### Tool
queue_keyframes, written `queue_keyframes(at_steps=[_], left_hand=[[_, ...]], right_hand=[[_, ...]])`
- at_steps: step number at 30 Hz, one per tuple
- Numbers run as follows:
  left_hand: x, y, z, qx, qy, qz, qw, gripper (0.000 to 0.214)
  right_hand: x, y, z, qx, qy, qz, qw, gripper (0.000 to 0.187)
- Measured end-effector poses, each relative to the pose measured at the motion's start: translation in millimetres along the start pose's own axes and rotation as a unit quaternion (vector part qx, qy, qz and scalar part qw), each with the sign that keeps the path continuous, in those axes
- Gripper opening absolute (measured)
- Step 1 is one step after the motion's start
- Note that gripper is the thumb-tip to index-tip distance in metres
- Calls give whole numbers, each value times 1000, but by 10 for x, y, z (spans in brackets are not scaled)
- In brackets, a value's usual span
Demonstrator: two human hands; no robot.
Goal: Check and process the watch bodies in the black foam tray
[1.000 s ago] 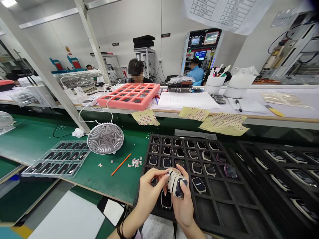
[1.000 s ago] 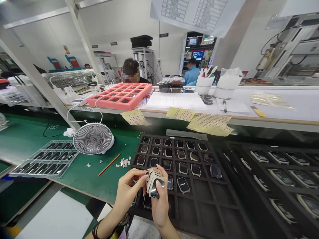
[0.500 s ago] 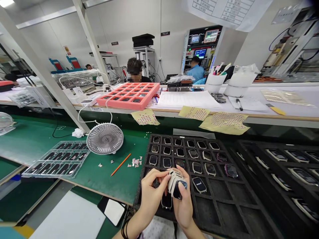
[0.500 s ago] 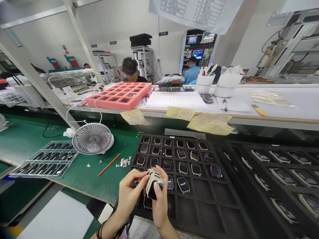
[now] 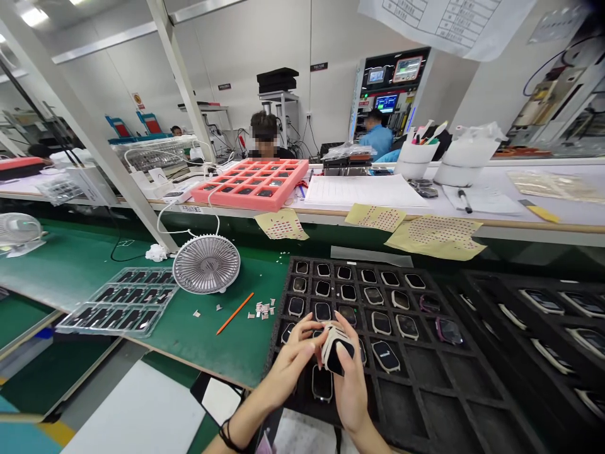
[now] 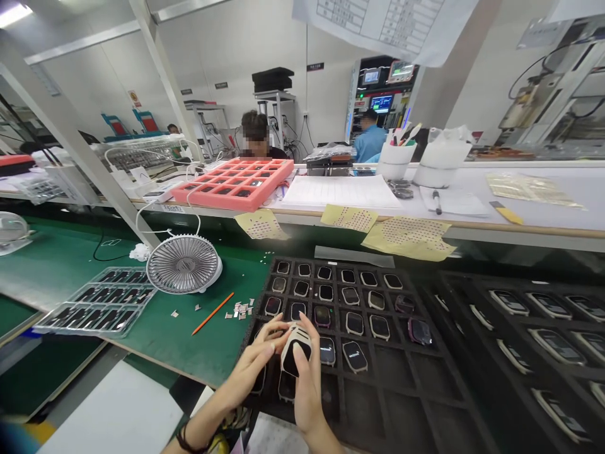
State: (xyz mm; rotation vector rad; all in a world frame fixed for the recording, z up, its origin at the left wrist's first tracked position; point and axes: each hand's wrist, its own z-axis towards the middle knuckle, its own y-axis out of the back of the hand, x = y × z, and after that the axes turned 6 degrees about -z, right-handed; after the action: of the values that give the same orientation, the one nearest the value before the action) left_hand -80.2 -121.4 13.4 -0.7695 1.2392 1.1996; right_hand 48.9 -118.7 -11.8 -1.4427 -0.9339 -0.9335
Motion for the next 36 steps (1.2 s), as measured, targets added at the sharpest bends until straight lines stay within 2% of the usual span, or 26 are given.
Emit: queue_keyframes(at_steps=[2, 4, 5, 7, 10, 13, 16, 19, 21, 23, 25, 27, 29, 32, 36], left_hand=[[51, 228, 34, -3, -8, 72, 997, 35], [173, 491, 53, -71, -22, 195, 978, 30], [259, 621, 55, -106, -20, 273, 956, 26], [450, 842, 49, -139, 7, 413, 900, 23], [683, 1028, 44, -116, 30, 528, 841, 23], [782, 1081, 75, -84, 22, 571, 816, 23], [779, 1104, 125, -72, 14, 573, 817, 22], [664, 1106, 151, -71, -6, 566, 822, 21], [485, 1053, 146, -80, -67, 523, 846, 19], [224, 939, 128, -69, -163, 433, 884, 16], [-67, 789, 110, -3, -239, 336, 911, 13], [-315, 649, 102, 49, -284, 279, 916, 11], [-464, 554, 108, 84, -305, 260, 912, 10], [-506, 508, 123, 108, -307, 263, 908, 11], [-457, 521, 130, 118, -301, 267, 908, 11]], right_hand=[[17, -17, -4, 30, 3, -8, 1000, 47], [54, -34, -7, 64, 3, 13, 998, 46], [77, -43, -7, 77, 2, 27, 997, 45], [121, -60, -5, 90, -3, 52, 995, 43], [172, -88, -2, 96, -29, 83, 992, 41], [212, -111, -8, 102, -64, 114, 986, 41], [263, -117, -13, 107, -97, 138, 980, 44], [322, -103, 15, 116, -135, 156, 971, 46], [351, -86, 57, 138, -177, 168, 960, 45], [364, -69, 107, 174, -233, 182, 939, 46], [363, -58, 146, 214, -289, 197, 912, 45], [357, -56, 156, 245, -326, 215, 887, 43], [355, -61, 139, 266, -345, 232, 870, 41], [365, -68, 96, 289, -357, 246, 854, 39], [364, -52, 71, 299, -360, 248, 848, 37]])
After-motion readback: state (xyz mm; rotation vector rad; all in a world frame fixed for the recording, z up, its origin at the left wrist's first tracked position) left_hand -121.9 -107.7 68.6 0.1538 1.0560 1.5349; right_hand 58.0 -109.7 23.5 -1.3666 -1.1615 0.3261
